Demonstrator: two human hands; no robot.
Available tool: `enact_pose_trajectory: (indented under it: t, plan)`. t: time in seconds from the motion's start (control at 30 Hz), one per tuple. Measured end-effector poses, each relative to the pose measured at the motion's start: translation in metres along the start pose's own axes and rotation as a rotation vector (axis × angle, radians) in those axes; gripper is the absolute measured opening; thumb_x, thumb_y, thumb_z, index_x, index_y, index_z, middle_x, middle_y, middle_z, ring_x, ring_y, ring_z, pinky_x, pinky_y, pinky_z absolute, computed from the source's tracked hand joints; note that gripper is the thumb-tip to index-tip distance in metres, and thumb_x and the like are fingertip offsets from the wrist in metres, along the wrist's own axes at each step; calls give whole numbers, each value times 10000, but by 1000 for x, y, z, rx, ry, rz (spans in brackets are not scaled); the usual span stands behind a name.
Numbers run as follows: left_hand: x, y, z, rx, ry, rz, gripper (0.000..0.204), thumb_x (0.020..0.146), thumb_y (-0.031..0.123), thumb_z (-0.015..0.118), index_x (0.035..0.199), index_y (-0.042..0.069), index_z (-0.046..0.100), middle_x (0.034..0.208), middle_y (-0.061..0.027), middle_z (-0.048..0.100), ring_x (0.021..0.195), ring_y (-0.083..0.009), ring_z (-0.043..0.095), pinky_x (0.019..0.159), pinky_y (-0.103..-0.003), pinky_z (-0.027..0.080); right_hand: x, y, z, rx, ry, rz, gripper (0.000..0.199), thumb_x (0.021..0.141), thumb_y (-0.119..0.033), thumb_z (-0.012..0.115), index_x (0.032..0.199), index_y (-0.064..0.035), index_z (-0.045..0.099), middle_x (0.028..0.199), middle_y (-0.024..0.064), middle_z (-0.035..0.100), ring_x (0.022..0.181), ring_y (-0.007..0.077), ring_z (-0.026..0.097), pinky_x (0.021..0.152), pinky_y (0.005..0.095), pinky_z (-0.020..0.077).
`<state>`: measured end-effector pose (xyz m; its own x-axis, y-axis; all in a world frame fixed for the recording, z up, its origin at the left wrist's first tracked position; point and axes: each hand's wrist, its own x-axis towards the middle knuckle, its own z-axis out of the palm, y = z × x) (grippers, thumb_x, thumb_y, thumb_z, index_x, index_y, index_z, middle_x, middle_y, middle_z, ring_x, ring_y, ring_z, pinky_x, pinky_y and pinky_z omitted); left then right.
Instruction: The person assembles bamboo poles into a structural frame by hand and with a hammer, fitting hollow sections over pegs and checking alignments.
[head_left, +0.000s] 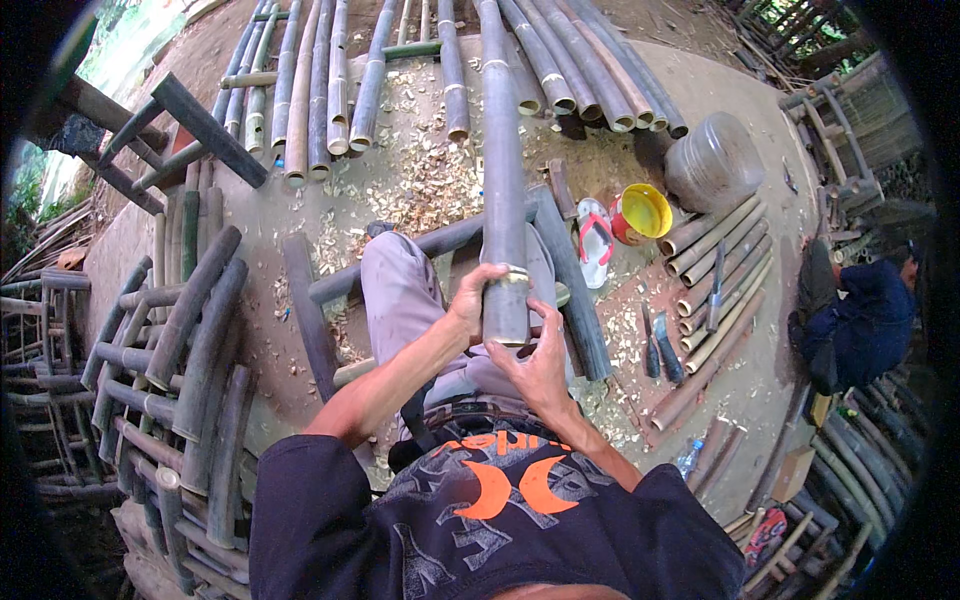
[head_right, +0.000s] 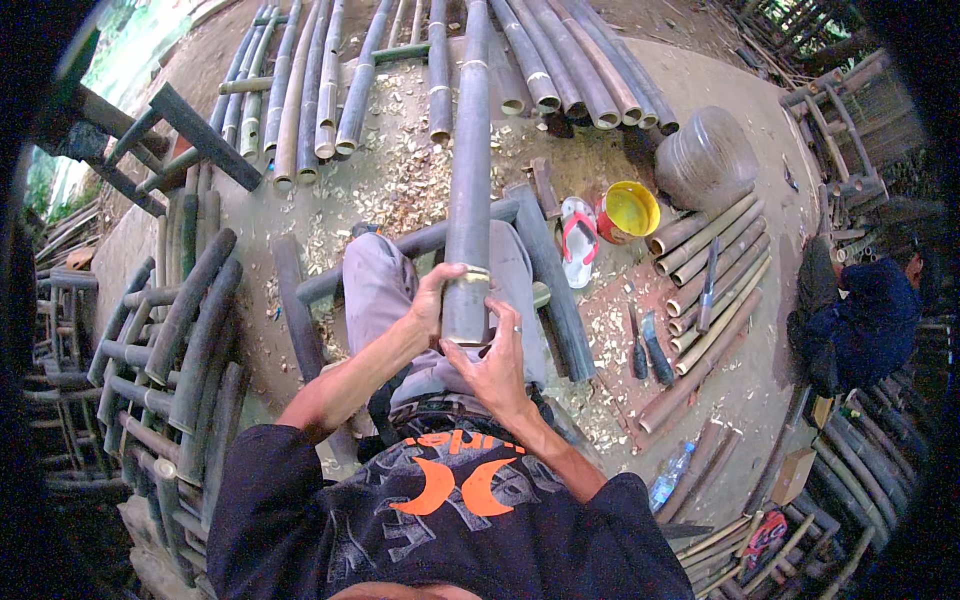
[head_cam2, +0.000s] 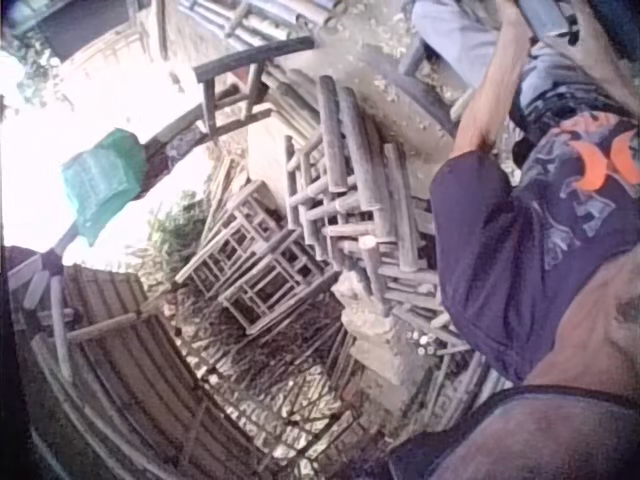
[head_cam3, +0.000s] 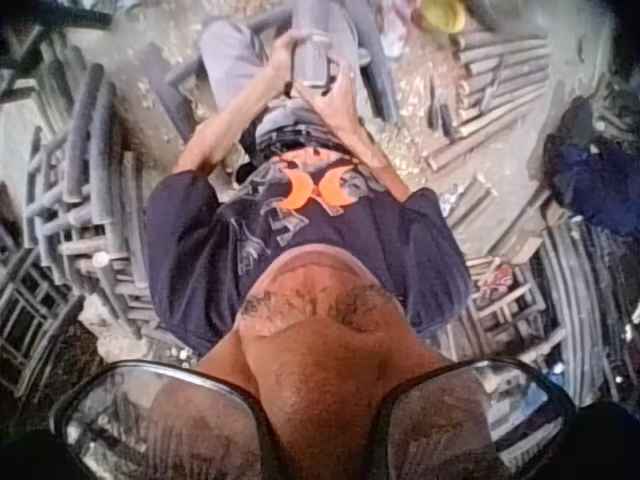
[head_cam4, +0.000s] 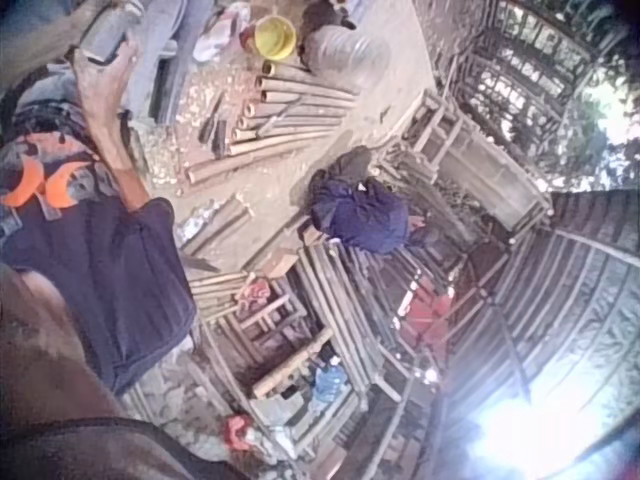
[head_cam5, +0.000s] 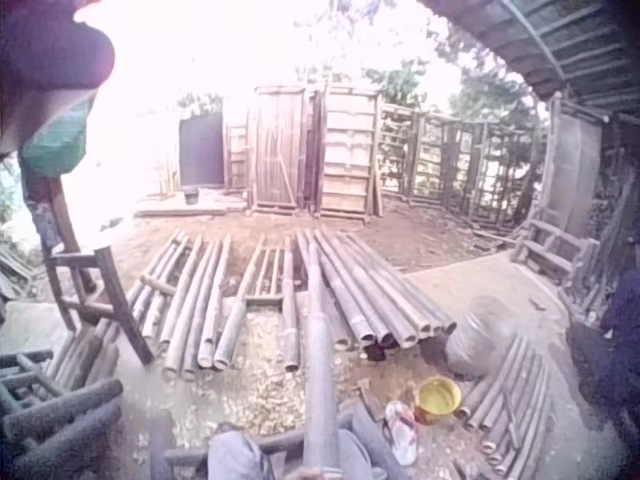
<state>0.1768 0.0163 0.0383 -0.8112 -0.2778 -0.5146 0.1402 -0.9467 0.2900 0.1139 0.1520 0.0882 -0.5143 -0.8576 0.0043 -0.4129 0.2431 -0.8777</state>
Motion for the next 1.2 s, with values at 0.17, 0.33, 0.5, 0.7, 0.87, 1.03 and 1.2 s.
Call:
enact_pose_trajectory:
  t: [0.17,0.33,0.5,0.7,0.87,1.03,1.2]
  plan:
    - [7,-6,-5,-30,-67,90,608,715,447,581,1137,10,568,911,-108,631,791,-242,626,756,-408,525,11,2,7,-6,90,-102,733,682,-255,765,1250,4,381,1170,189,433,1075,303,478,889,403,419]
    - [8,-11,-13,-124,-105,40,491,704,385,597,1043,30,596,877,-102,629,757,-248,610,734,-422,517,13,5,10,-2,61,-47,741,657,-243,776,1242,1,394,1164,192,439,1082,311,467,898,403,407]
    - [10,-17,-22,-33,33,114,474,698,382,597,1020,35,608,873,-97,627,756,-238,604,734,-399,504,11,6,15,-45,69,-53,747,613,-208,793,1220,2,412,1139,188,449,1089,319,452,936,407,379]
    - [20,-20,-26,38,118,107,449,706,392,604,986,41,612,856,-93,627,759,-232,604,742,-389,497,16,18,12,-29,74,-26,767,574,-175,788,1214,5,406,1138,181,453,1097,309,447,958,403,363]
    - [14,-11,-16,6,84,41,391,762,399,646,948,56,629,868,-70,650,756,-209,621,748,-358,503,19,22,16,-20,46,29,782,576,-180,786,1227,8,394,1149,174,448,1102,297,444,973,395,349]
    - [29,-9,-25,85,64,-8,365,755,385,673,921,62,631,831,-55,653,690,-193,610,683,-353,500,18,29,23,0,8,24,798,619,-176,790,1263,5,354,1200,153,403,1144,265,417,992,399,338]
    - [23,8,-34,34,56,6,402,695,355,719,937,52,611,764,-63,638,628,-194,592,631,-346,505,14,7,37,181,-79,182,774,650,-122,791,1267,-13,337,1210,141,383,1167,249,389,974,416,361]
